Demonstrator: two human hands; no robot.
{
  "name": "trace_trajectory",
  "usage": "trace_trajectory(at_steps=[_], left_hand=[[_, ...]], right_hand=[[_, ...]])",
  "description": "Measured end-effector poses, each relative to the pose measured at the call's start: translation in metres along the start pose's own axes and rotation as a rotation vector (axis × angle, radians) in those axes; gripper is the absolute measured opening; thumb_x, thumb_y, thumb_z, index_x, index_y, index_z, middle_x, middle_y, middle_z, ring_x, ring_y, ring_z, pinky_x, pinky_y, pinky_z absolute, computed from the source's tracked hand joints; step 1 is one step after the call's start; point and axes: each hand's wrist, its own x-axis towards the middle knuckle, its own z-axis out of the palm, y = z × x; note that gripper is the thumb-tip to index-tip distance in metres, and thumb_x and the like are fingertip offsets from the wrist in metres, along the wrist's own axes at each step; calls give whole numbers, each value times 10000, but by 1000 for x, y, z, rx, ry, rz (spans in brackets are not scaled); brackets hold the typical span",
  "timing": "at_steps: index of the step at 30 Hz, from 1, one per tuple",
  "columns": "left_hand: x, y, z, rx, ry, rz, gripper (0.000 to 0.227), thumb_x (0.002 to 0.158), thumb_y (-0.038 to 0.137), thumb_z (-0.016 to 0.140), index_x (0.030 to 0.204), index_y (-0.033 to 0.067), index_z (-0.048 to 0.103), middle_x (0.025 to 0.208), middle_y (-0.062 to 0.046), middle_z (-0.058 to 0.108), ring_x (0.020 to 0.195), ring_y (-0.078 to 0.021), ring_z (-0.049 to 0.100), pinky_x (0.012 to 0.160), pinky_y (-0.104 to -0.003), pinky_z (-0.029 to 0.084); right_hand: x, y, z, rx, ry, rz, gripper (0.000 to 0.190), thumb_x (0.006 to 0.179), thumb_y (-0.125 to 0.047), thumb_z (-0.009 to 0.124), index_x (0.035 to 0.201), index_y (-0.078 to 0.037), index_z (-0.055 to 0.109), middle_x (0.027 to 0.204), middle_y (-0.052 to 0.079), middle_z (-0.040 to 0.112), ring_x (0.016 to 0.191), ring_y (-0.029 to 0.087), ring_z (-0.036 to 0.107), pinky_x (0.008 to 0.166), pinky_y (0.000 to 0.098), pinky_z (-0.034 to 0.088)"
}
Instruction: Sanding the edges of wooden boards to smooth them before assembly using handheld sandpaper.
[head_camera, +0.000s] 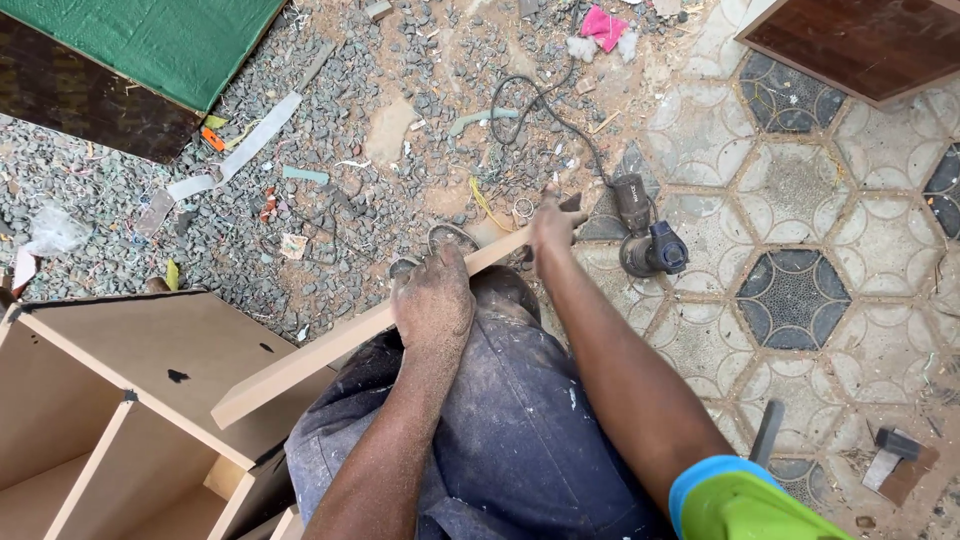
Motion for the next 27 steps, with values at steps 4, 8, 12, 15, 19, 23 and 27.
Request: trace_trajectory(at_steps=[4, 8, 12, 15, 19, 23, 27], left_hand=[[-5, -5, 13, -3, -8, -29, 60, 829, 153, 623, 886, 145, 607, 671, -102, 662, 639, -310, 715, 726, -439, 540], [-10, -5, 25, 14, 5, -30, 49, 815, 161, 623, 860, 141, 627, 667, -102, 660, 641, -315, 709, 695, -450, 532], [-19, -8, 45, 59, 26, -9, 52, 760, 180, 640, 713, 170, 660, 623, -80, 635, 623, -305, 688, 658, -432, 516], [-31, -20, 57, 89, 31, 16, 59, 746, 211, 634, 696, 197, 663, 622, -58, 619, 628, -270, 678, 660, -413, 520], [-32, -23, 57, 81, 37, 32, 76, 747, 204, 631, 675, 201, 658, 618, -52, 613, 640, -257, 675, 657, -403, 517], [-36, -30, 45, 60, -10, 37, 92, 776, 204, 610, 711, 177, 670, 652, -47, 619, 667, -248, 686, 669, -398, 524], [-36, -26, 44, 61, -2, 41, 73, 749, 220, 625, 692, 191, 660, 643, -37, 606, 661, -242, 681, 662, -401, 522]], right_hand=[[12, -32, -55, 105, -286, 18, 846, 1004, -588, 456, 1592, -28, 222, 1346, 274, 460, 1219, 421, 513, 976, 569, 487], [-21, -69, -86, -249, -117, -253, 689, 926, -801, 496, 1393, -299, 425, 1420, 156, 370, 1349, 390, 457, 1172, 557, 323], [-77, -106, -93, -336, -120, -671, 435, 1088, -579, 395, 1183, -155, 408, 1283, 213, 353, 1280, 485, 490, 1133, 557, 406], [-78, -101, -77, -473, -106, -900, 323, 1130, -469, 329, 1120, -150, 385, 1177, 180, 390, 1088, 493, 629, 944, 615, 533], [-161, -99, -43, -566, -327, -1028, 280, 1118, -358, 357, 1170, -90, 420, 1192, 240, 427, 950, 462, 676, 746, 541, 621], [-123, -98, -61, -431, -440, -1095, 331, 1122, -383, 317, 1206, -66, 363, 1149, 225, 385, 1050, 517, 612, 759, 615, 615], [-100, -109, -82, -483, -229, -1099, 274, 1127, -348, 336, 1177, -80, 369, 1133, 202, 381, 1049, 567, 562, 777, 671, 569]])
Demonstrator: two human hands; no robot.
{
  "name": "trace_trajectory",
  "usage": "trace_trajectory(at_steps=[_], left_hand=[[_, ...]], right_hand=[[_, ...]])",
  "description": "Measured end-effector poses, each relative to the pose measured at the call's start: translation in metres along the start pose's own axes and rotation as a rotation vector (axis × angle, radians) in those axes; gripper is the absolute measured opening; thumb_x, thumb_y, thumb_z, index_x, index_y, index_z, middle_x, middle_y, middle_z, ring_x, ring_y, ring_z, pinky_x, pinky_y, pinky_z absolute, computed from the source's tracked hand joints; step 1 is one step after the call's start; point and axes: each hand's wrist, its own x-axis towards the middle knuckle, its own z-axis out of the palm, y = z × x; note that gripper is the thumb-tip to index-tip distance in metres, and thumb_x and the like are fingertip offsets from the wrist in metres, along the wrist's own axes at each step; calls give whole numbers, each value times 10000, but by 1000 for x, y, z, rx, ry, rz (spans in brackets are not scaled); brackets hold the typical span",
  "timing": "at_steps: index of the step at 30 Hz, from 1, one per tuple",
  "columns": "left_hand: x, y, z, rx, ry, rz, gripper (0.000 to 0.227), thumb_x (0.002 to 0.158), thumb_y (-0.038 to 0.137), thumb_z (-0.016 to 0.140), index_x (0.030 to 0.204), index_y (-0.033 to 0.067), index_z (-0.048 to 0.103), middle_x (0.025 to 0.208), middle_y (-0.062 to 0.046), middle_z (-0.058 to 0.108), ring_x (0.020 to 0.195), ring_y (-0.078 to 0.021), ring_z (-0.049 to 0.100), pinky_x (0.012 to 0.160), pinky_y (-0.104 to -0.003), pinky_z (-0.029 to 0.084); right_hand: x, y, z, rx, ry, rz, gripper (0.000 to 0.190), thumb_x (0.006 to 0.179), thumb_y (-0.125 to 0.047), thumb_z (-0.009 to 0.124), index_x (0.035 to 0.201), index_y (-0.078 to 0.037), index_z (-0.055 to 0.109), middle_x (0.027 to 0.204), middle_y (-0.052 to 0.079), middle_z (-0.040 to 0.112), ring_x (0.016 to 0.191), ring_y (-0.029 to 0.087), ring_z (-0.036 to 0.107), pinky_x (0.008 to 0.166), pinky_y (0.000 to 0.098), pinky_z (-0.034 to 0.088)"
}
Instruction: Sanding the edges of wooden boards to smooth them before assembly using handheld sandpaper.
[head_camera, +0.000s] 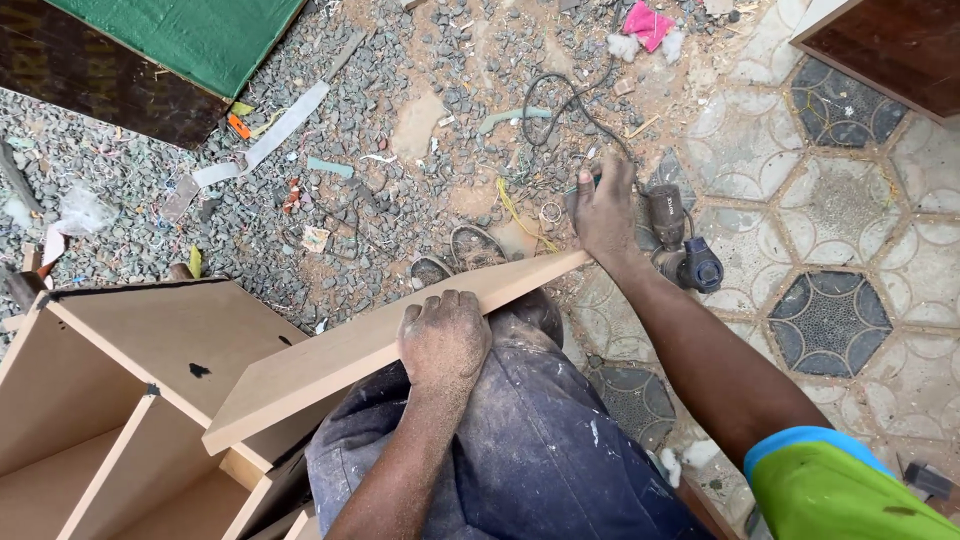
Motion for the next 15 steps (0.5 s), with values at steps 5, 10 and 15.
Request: trace_trajectory(at_steps=[5, 10, 15], left_hand=[[-7, 8, 2, -14, 3, -16, 85, 758, 204, 617, 684, 189, 654, 635, -30, 593, 650, -235, 673, 655, -392, 520], [-3, 0, 1, 7, 11, 7, 80, 759, 214, 612, 711, 177, 665, 649, -41, 609, 662, -241, 679, 659, -389, 527], [-6, 2, 1, 13, -17, -28, 92, 765, 218, 601, 711, 178, 664, 649, -39, 608, 667, -242, 680, 660, -395, 514]], right_hand=[[-46, -55, 36, 113, -172, 4, 291, 1079, -390, 375, 1193, -122, 396, 1168, 175, 408, 1051, 525, 600, 832, 637, 568], [-3, 51, 39, -41, -7, 63, 302, 1090, -373, 495, 1170, -93, 414, 1160, 199, 416, 1051, 467, 631, 854, 580, 601], [-18, 215, 79, -250, -496, -310, 269, 928, -170, 616, 1169, -91, 524, 1069, 268, 609, 1051, 578, 627, 980, 614, 482]])
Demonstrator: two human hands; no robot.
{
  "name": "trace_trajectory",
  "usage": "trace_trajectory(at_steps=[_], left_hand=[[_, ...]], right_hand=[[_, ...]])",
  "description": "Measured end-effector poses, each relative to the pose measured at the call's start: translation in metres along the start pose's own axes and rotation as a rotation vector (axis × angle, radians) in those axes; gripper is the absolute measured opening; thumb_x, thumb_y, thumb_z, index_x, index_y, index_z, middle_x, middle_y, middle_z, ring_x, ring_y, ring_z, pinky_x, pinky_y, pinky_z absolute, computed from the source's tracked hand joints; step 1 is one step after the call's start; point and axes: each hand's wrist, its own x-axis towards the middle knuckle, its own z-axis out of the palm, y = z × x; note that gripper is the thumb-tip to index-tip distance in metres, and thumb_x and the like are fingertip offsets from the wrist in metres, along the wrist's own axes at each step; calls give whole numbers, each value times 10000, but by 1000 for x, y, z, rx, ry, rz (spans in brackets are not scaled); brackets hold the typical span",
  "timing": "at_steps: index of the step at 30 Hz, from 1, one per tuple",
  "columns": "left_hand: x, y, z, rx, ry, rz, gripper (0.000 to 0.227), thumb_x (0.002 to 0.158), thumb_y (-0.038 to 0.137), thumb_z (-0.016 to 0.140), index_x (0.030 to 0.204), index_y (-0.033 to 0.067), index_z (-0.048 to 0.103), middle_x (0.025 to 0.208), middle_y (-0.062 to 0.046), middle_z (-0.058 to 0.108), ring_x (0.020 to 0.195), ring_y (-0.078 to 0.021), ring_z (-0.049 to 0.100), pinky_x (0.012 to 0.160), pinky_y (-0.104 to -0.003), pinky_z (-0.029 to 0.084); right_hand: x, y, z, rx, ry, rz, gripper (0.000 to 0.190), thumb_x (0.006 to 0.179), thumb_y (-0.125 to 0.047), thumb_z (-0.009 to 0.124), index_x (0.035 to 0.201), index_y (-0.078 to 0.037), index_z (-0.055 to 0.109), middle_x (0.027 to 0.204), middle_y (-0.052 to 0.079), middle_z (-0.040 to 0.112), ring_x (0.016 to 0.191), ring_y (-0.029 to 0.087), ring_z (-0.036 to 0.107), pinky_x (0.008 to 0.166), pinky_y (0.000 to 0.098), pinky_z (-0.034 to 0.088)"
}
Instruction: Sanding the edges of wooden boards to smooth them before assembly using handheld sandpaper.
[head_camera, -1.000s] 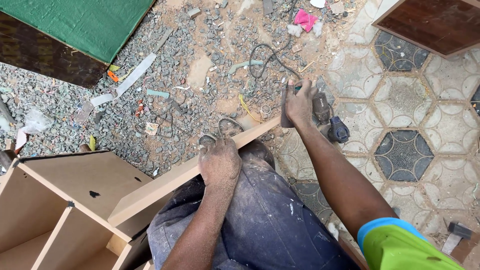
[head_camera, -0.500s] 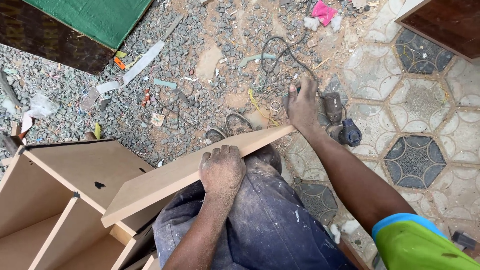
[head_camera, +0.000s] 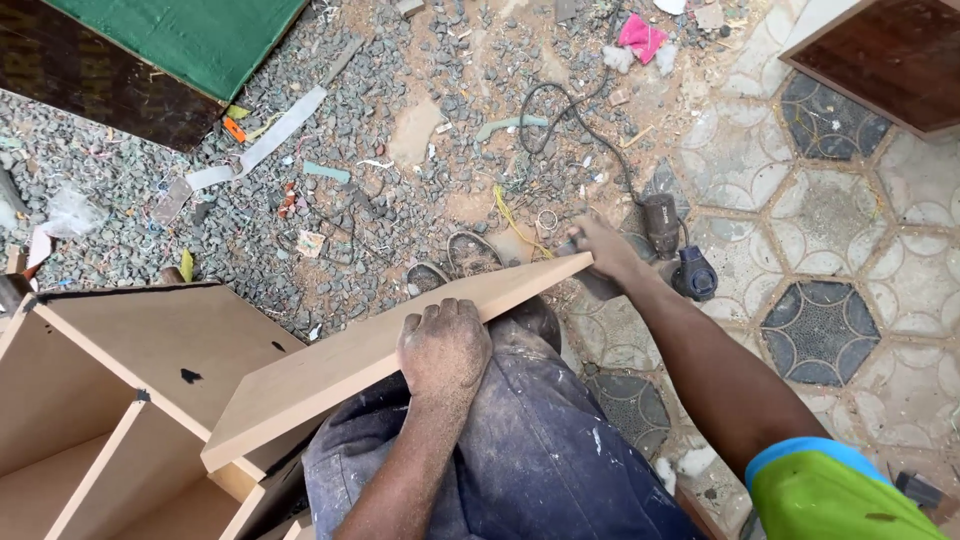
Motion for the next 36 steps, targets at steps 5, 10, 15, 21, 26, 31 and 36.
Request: trace_trajectory(at_steps=[5, 10, 15, 21, 26, 31, 36], left_hand=[[3, 2, 0, -13, 39, -7, 87, 759, 208, 599, 707, 173, 658, 648, -41, 597, 652, -243, 668, 657, -388, 515], [14, 20, 0, -31, 101, -34, 75, 750, 177, 595, 727, 161, 665, 645, -46, 594, 636, -262, 660, 634, -403, 512], [26, 25, -37, 10, 142, -41, 484, 733, 161, 639, 1216, 141, 646, 877, -57, 605, 607, -247, 650, 578, -401, 513], [25, 20, -53, -5, 54, -69, 615, 779, 138, 652, 1386, 151, 555, 1042, -77, 582, 644, -235, 699, 604, -395, 541], [26, 17, -33, -100, -2, -61, 673, 765, 112, 687, 1419, 103, 528, 1006, -112, 575, 660, -301, 712, 626, -432, 549], [20, 15, -23, -114, 86, -77, 507, 802, 113, 620, 1303, 45, 576, 852, -110, 606, 639, -311, 704, 626, -462, 525], [7, 9, 2, -64, 71, -34, 139, 791, 206, 609, 887, 157, 697, 672, -52, 616, 646, -266, 683, 624, -421, 487]], right_hand=[[27, -61, -111, 434, -83, 597, 335, 1066, -366, 433, 1112, -145, 681, 959, 184, 620, 912, 368, 613, 795, 483, 455], [51, -168, -157, 262, -422, 558, 477, 979, -643, 534, 1317, -321, 633, 1561, 250, 399, 1429, 477, 422, 1198, 562, 303], [45, -216, -139, 63, -782, -169, 530, 1017, -366, 326, 1372, -81, 597, 1402, 290, 586, 1332, 517, 491, 1118, 589, 417], [40, -169, -104, -43, -769, -42, 507, 950, -294, 287, 1279, -107, 625, 1224, 271, 681, 1239, 491, 591, 1043, 594, 487], [41, -126, -67, -111, -665, -16, 485, 1008, -386, 287, 1235, -125, 627, 1282, 198, 656, 1227, 465, 593, 1057, 568, 471], [18, -257, -101, 145, -121, 279, 332, 1025, -612, 369, 1192, -450, 606, 1216, -60, 547, 1168, 276, 627, 989, 454, 514], [13, -9, -23, -270, 262, 533, 350, 1131, -369, 368, 1325, -180, 589, 1243, 114, 564, 1184, 429, 579, 982, 539, 486]])
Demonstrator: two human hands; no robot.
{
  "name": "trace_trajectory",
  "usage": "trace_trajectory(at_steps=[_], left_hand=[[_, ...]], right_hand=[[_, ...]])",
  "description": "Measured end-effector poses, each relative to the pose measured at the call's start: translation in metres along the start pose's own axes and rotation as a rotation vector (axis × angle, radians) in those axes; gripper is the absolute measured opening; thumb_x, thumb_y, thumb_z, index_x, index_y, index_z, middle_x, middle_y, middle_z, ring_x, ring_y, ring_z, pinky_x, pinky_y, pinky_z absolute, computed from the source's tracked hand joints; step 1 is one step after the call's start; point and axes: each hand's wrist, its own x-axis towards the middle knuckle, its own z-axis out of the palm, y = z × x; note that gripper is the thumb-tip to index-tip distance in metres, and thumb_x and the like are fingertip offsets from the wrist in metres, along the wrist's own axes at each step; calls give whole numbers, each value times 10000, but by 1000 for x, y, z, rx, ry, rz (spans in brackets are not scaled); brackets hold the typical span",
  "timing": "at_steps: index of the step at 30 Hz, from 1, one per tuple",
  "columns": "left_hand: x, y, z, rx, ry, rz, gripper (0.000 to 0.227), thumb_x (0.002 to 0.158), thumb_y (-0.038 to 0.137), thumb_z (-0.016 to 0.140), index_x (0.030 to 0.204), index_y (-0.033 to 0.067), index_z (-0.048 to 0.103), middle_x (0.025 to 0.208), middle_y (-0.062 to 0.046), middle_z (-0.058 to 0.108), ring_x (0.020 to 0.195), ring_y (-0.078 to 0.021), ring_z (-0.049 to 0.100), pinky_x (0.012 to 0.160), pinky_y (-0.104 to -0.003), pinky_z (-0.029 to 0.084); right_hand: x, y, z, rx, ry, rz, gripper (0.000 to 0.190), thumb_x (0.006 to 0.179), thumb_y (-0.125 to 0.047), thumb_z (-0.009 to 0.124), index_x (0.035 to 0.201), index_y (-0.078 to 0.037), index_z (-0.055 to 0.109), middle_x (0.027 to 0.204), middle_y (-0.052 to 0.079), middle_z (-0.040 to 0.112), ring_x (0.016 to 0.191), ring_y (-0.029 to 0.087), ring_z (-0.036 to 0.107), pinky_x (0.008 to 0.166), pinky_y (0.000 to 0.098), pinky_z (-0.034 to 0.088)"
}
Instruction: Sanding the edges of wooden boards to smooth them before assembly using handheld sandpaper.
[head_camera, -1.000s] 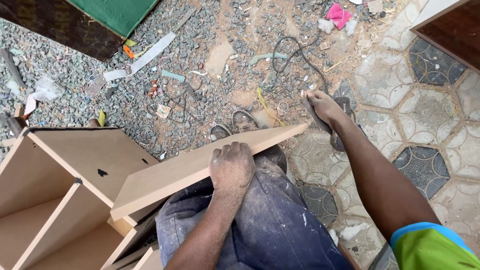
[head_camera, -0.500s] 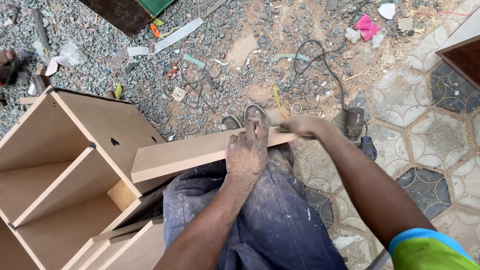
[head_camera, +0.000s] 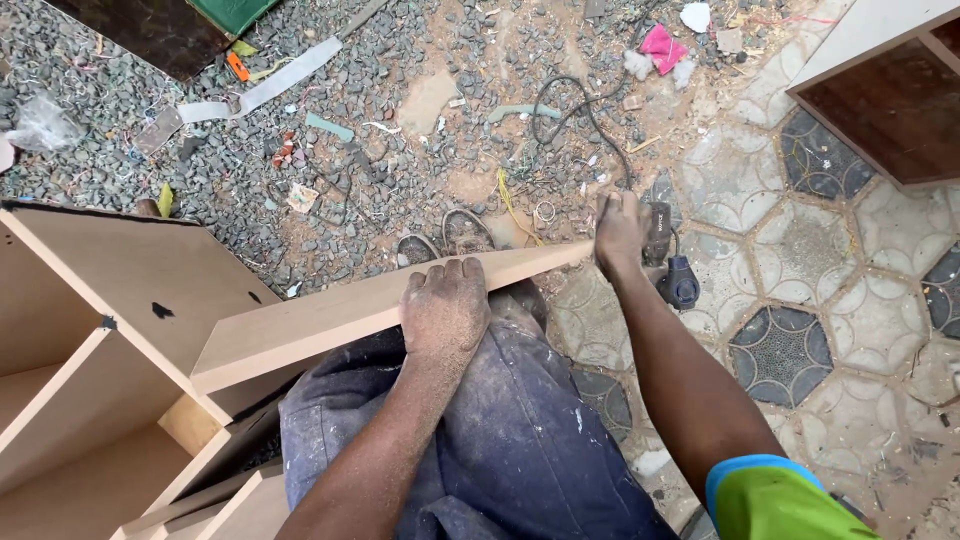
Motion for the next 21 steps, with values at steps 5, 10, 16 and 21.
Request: trace_trajectory(at_steps=[5, 10, 16, 21], left_hand=[[7, 1, -7, 35, 71, -28, 67, 728, 206, 627, 778, 169, 652, 654, -48, 583, 629, -257, 662, 621, -401, 501], [6, 1, -8, 33, 72, -20, 42, 770, 198, 593, 755, 182, 629, 640, -37, 562, 619, -235, 657, 614, -379, 503], [18, 11, 7, 43, -255, -135, 146, 849, 167, 575, 840, 132, 717, 686, -66, 679, 727, -293, 712, 705, -447, 512], [35, 22, 34, -25, -541, -123, 228, 904, 243, 579, 906, 115, 768, 722, -99, 739, 749, -331, 745, 662, -496, 514]], right_hand=[[-29, -26, 20, 1107, -17, 642, 329, 960, -486, 449, 1028, -186, 566, 994, 127, 569, 927, 327, 535, 759, 408, 356], [-34, -28, 58, 1819, -400, 707, 150, 958, -211, 557, 952, -114, 671, 757, 62, 668, 677, 231, 718, 560, 410, 635], [-63, -77, -66, 1768, -389, 373, 166, 963, -377, 520, 1045, -289, 634, 1170, -13, 750, 1084, 170, 712, 791, 275, 515], [-77, -90, -67, 1887, -453, 200, 413, 988, -402, 511, 1249, -112, 646, 1286, 144, 711, 1241, 265, 672, 1007, 357, 549]])
